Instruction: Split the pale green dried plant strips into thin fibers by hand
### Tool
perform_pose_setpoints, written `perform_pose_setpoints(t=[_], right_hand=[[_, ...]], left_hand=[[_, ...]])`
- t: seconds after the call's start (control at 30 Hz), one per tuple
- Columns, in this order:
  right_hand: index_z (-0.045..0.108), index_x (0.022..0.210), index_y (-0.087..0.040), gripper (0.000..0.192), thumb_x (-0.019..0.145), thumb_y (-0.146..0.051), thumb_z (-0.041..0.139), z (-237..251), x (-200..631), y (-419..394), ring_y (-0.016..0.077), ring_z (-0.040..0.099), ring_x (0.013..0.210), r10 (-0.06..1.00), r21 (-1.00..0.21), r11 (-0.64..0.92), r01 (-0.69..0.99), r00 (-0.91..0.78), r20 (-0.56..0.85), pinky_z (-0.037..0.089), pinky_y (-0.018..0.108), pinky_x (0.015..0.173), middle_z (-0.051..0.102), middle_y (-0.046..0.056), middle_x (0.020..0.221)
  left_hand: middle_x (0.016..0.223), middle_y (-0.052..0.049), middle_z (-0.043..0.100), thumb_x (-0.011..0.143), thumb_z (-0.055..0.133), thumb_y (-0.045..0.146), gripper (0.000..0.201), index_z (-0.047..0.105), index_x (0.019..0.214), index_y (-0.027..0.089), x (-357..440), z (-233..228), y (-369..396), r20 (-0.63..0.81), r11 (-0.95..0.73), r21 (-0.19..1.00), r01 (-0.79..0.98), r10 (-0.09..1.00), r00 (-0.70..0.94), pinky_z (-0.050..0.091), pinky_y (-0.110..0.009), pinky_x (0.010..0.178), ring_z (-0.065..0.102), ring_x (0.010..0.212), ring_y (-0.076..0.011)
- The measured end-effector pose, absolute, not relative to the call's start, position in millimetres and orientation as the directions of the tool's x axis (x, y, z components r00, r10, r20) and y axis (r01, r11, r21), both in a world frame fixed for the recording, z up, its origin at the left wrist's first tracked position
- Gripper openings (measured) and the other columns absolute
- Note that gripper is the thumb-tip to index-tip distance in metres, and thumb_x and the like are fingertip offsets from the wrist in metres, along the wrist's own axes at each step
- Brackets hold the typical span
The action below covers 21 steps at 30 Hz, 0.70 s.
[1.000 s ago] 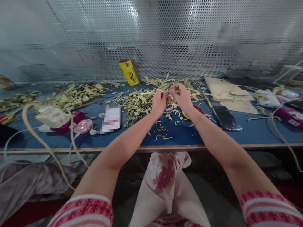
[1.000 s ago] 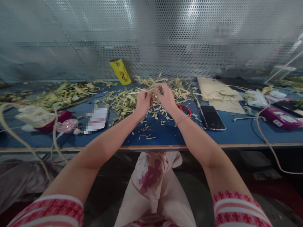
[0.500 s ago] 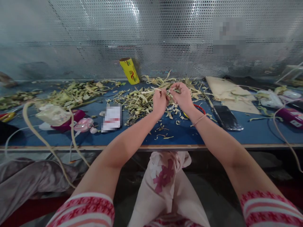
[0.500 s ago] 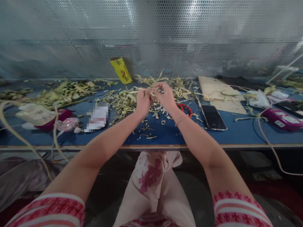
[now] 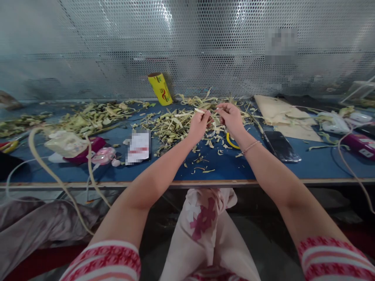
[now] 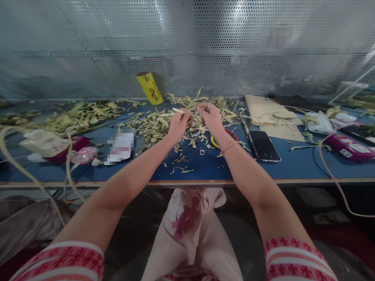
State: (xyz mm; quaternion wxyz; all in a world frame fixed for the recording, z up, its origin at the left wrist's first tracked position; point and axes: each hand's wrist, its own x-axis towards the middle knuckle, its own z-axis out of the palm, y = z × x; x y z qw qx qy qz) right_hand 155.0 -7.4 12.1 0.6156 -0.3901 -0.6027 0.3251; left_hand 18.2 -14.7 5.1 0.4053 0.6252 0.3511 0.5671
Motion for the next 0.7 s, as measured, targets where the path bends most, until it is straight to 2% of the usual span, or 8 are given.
perform_pose_setpoints(t=[0.1,0.2,0.3,0.47,0.6,0.7], right_hand=[[0.058,0.083,-0.020,0.021,0.075,-0.037,0.068,11.3,159.3,-4.3,0.0073,0.039,0.046,0.893,-0.896,0.443,0.042,0.071,0.445,0.034,0.024,0.046,0.049,-0.005,0.056],[0.061,0.084,-0.018,0.018,0.073,-0.031,0.069,9.7,161.4,-1.6,0.0065,0.041,0.048,0.903,-0.905,0.424,-0.035,0.096,0.419,0.036,0.023,0.049,0.055,-0.004,0.060],[0.061,0.090,-0.019,0.023,0.071,-0.028,0.071,8.9,161.4,0.0,0.0074,0.048,0.053,0.917,-0.910,0.398,-0.117,0.077,0.391,0.040,0.023,0.053,0.063,-0.003,0.069],[0.061,0.095,-0.020,0.032,0.067,-0.027,0.075,12.3,162.0,-1.4,0.0080,0.055,0.060,0.950,-0.928,0.313,-0.202,0.071,0.305,0.046,0.022,0.058,0.067,-0.002,0.075],[0.061,0.090,-0.019,0.033,0.064,-0.027,0.078,16.2,163.6,-3.7,0.0060,0.052,0.057,0.952,-0.923,0.306,-0.235,0.070,0.298,0.046,0.020,0.056,0.059,-0.005,0.066],[0.061,0.087,-0.019,0.033,0.061,-0.026,0.079,17.5,161.8,-4.5,0.0058,0.051,0.055,0.955,-0.926,0.297,-0.235,0.063,0.290,0.045,0.019,0.054,0.056,-0.007,0.063]], left_hand=[[0.070,-0.002,0.063,0.085,0.061,0.031,0.014,0.063,0.083,0.017,15.6,9.3,-13.4,0.482,-0.498,0.865,0.059,0.859,0.175,0.047,-0.025,0.067,0.059,0.067,-0.0124],[0.072,-0.002,0.065,0.080,0.066,0.023,0.007,0.067,0.081,0.016,15.2,14.6,-15.6,0.465,-0.499,0.864,0.067,0.842,0.273,0.048,-0.027,0.070,0.059,0.066,-0.0119],[0.068,-0.001,0.064,0.078,0.068,0.024,0.010,0.067,0.075,0.015,15.9,14.1,-14.7,0.442,-0.461,0.887,-0.018,0.838,0.320,0.049,-0.028,0.071,0.058,0.064,-0.0107],[0.065,0.001,0.062,0.067,0.077,0.042,0.028,0.066,0.070,0.016,13.3,7.7,-8.6,0.392,-0.339,0.918,-0.204,0.853,0.344,0.050,-0.026,0.069,0.055,0.062,-0.0086],[0.062,0.003,0.057,0.058,0.084,0.035,0.028,0.065,0.065,0.015,9.5,11.3,-10.3,0.313,-0.213,0.936,-0.279,0.869,0.384,0.047,-0.024,0.066,0.052,0.061,-0.0063],[0.067,0.002,0.057,0.056,0.085,0.028,0.025,0.064,0.062,0.015,8.4,13.8,-12.1,0.322,-0.224,0.930,-0.290,0.878,0.355,0.044,-0.023,0.062,0.050,0.060,-0.0056]])
